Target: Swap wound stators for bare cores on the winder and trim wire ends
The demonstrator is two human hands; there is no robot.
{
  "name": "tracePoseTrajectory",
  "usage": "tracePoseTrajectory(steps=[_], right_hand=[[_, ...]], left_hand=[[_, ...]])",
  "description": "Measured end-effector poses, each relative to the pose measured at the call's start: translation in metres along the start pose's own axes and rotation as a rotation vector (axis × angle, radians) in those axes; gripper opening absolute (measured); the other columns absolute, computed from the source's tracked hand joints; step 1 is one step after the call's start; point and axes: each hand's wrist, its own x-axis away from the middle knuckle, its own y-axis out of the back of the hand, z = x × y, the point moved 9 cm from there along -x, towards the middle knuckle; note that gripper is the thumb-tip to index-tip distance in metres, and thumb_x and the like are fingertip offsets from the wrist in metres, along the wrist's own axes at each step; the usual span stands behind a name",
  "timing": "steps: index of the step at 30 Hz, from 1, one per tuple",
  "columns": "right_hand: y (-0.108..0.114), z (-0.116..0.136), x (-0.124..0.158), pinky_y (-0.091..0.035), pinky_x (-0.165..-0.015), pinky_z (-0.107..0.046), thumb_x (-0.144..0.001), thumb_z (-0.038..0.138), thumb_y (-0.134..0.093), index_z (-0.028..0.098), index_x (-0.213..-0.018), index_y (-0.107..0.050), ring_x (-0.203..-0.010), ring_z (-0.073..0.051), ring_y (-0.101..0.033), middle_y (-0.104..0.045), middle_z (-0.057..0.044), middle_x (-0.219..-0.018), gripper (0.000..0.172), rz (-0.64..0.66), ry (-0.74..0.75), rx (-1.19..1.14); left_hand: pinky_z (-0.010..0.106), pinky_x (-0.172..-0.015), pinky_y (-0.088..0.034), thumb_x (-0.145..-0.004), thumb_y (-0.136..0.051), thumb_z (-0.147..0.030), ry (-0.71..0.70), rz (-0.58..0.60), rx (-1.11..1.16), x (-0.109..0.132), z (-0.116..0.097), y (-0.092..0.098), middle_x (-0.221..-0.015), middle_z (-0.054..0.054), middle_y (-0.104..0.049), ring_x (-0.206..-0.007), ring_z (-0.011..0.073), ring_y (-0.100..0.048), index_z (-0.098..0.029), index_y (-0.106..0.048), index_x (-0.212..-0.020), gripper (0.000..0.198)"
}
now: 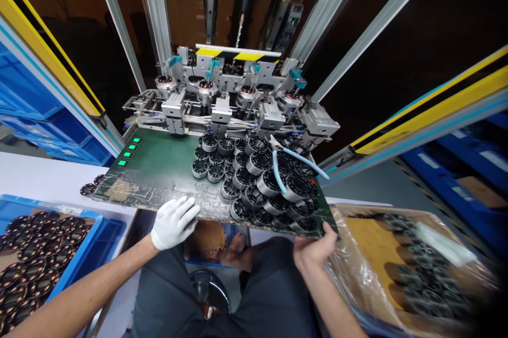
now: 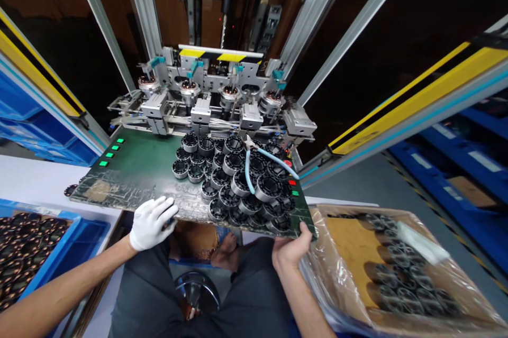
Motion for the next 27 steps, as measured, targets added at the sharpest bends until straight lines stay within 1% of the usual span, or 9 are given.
tracePoseTrajectory(steps=[5, 10, 13, 16, 20, 23, 27], right_hand=[[0.0010, 0.0000, 0.0011, -0.068, -0.069, -0.025, -0.076, 0.042, -0.076, 0.023, -0.104, -0.079, -0.099, -0.019, -0.082, -0.086, -0.001, -0.103, 0.033, -0.027, -0.002, -0.007], [0.0012, -0.0011, -0.0026, -0.070, -0.070, -0.029, -0.076, 0.044, -0.079, 0.023, -0.104, -0.078, -0.102, -0.022, -0.082, -0.085, -0.002, -0.105, 0.036, 0.018, 0.015, 0.008], [0.0052, -0.0026, -0.0065, -0.071, -0.070, -0.032, -0.076, 0.044, -0.078, 0.022, -0.104, -0.077, -0.102, -0.023, -0.082, -0.085, -0.002, -0.105, 0.036, 0.013, 0.028, 0.002], [0.0076, -0.0042, -0.0087, -0.070, -0.069, -0.032, -0.075, 0.043, -0.079, 0.022, -0.106, -0.077, -0.102, -0.023, -0.082, -0.085, -0.002, -0.107, 0.037, 0.007, 0.025, -0.001], [0.0050, -0.0039, -0.0075, -0.070, -0.071, -0.030, -0.074, 0.045, -0.080, 0.023, -0.105, -0.078, -0.105, -0.023, -0.082, -0.086, -0.002, -0.103, 0.038, 0.023, 0.020, 0.002], [0.0044, -0.0025, -0.0050, -0.070, -0.069, -0.028, -0.075, 0.043, -0.079, 0.023, -0.104, -0.078, -0.103, -0.021, -0.082, -0.085, -0.001, -0.101, 0.035, 0.002, 0.013, -0.014], [0.0019, -0.0016, -0.0019, -0.070, -0.069, -0.029, -0.074, 0.041, -0.078, 0.022, -0.103, -0.079, -0.098, -0.021, -0.082, -0.085, -0.002, -0.101, 0.035, -0.006, -0.018, -0.018]], left_hand=[[0.044, -0.107, -0.058, -0.104, -0.073, -0.025, -0.001, -0.007, 0.005, -0.0011, -0.0004, 0.0010, -0.134, 0.009, -0.083, -0.127, 0.0296, -0.077, -0.027, -0.077, -0.135, 0.031], [0.044, -0.106, -0.058, -0.105, -0.072, -0.025, -0.007, -0.009, 0.011, -0.0023, -0.0007, 0.0017, -0.134, 0.009, -0.083, -0.127, 0.0296, -0.077, -0.025, -0.077, -0.135, 0.030], [0.044, -0.106, -0.058, -0.104, -0.073, -0.025, -0.008, -0.003, 0.008, -0.0021, -0.0007, 0.0013, -0.133, 0.010, -0.083, -0.127, 0.0298, -0.077, -0.025, -0.077, -0.134, 0.031], [0.044, -0.106, -0.058, -0.104, -0.073, -0.025, -0.006, -0.003, 0.008, -0.0021, -0.0007, 0.0014, -0.133, 0.009, -0.083, -0.127, 0.0297, -0.077, -0.026, -0.077, -0.134, 0.031], [0.045, -0.107, -0.058, -0.106, -0.071, -0.026, -0.005, -0.001, 0.010, -0.0023, -0.0004, 0.0011, -0.133, 0.009, -0.083, -0.127, 0.0297, -0.077, -0.026, -0.077, -0.135, 0.030], [0.045, -0.106, -0.058, -0.105, -0.072, -0.025, -0.006, 0.003, 0.012, -0.0026, -0.0002, 0.0003, -0.134, 0.009, -0.083, -0.127, 0.0297, -0.077, -0.026, -0.076, -0.135, 0.030], [0.045, -0.105, -0.058, -0.106, -0.071, -0.024, -0.014, -0.011, 0.019, -0.0033, -0.0011, 0.0017, -0.133, 0.010, -0.083, -0.127, 0.0300, -0.077, -0.024, -0.075, -0.135, 0.029]])
